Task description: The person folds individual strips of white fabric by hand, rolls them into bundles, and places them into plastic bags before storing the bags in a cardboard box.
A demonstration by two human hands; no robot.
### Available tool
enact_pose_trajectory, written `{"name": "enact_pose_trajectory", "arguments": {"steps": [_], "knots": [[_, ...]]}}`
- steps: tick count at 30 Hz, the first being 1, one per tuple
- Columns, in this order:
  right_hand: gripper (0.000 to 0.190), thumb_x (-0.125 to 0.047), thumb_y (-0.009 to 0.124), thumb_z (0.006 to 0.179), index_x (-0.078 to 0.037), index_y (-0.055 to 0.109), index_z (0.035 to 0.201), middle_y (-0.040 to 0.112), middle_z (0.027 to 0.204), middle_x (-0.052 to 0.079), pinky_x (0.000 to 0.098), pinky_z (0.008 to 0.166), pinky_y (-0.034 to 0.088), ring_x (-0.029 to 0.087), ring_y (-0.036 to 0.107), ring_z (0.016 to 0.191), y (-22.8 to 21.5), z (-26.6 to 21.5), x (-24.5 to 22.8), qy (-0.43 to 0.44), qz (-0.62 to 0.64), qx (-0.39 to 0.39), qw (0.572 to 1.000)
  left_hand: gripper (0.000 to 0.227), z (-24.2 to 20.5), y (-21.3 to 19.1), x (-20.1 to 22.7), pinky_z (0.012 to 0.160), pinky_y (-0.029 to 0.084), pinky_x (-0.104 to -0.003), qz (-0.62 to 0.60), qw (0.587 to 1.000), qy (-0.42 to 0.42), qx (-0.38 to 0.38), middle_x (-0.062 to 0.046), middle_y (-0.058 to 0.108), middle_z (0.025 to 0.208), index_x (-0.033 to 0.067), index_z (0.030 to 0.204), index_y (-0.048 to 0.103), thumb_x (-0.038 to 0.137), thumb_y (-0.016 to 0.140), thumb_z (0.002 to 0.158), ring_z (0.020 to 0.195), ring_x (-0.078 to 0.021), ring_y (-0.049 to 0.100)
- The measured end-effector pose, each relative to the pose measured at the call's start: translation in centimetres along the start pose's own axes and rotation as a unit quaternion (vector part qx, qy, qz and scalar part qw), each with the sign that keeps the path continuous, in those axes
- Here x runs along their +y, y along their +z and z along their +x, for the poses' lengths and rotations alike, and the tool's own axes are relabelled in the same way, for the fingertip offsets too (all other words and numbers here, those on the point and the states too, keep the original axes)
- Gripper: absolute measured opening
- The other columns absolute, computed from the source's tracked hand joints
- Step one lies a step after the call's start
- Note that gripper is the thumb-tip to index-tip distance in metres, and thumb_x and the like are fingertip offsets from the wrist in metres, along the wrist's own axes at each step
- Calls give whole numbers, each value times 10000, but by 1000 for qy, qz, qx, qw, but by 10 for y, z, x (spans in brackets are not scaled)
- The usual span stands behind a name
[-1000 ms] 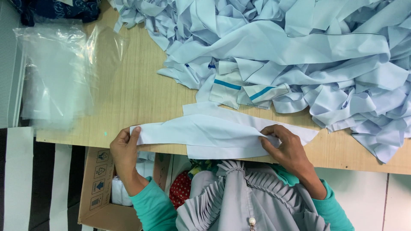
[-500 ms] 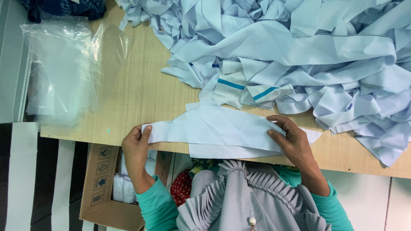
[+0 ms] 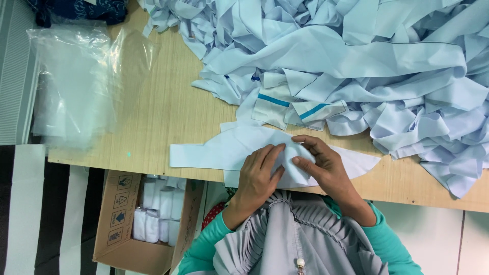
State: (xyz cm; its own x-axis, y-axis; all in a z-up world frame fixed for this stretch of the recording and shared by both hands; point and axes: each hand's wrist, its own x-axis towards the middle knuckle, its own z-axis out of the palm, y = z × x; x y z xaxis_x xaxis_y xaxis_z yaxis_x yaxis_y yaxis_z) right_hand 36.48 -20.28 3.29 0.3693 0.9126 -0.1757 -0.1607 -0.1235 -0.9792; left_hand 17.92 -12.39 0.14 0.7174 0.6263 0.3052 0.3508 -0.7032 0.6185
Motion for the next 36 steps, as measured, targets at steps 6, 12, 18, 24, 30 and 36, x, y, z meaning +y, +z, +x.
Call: {"name": "enact_pose_trajectory", "arguments": {"steps": [6,12,18,24,30,36], "knots": [[432,-3,682,926,23,614,1352,757,1055,215,402,814,620,220,720,958,15,6,-13,-44,18,-37,998,707,12,-2,14,783,547,-400,-8,998,-17,56,-98,647,1212,104,1423,565,221,865,794,1047,-280,682],[427,-12,670,934,30,605,1354,735,1060,224,467,893,572,258,689,1006,24,8,-12,-92,3,-80,993,390,-4,7,-6,690,557,-397,-41,991,-73,101,-98,686,1006,64,1239,643,169,781,890,856,-309,700],[656,40,651,856,49,415,1468,514,1409,278,561,1129,338,393,441,1347,14,25,-16,-164,53,-154,973,144,9,-46,3,685,593,-388,-272,948,-150,64,-155,751,826,29,1076,735,79,700,946,774,-264,736],[655,9,753,809,-34,477,1401,574,1398,199,580,1171,229,337,462,1332,13,26,3,-111,86,-326,935,108,38,-98,46,712,592,-331,-404,903,-146,-12,-141,762,764,34,996,735,123,717,937,822,-79,648],[152,-46,929,722,-6,845,842,815,767,97,408,817,515,152,685,739,-24,18,35,-29,89,-366,926,247,32,-118,34,517,438,-236,-430,895,-107,51,-88,589,523,18,765,658,182,666,950,631,-61,467],[156,-23,859,700,59,827,829,791,637,178,390,554,589,246,727,529,-68,11,3,49,33,-200,978,250,4,-101,-17,586,428,-233,-343,903,-248,77,-36,616,667,50,825,677,271,662,940,741,-78,520]]}}
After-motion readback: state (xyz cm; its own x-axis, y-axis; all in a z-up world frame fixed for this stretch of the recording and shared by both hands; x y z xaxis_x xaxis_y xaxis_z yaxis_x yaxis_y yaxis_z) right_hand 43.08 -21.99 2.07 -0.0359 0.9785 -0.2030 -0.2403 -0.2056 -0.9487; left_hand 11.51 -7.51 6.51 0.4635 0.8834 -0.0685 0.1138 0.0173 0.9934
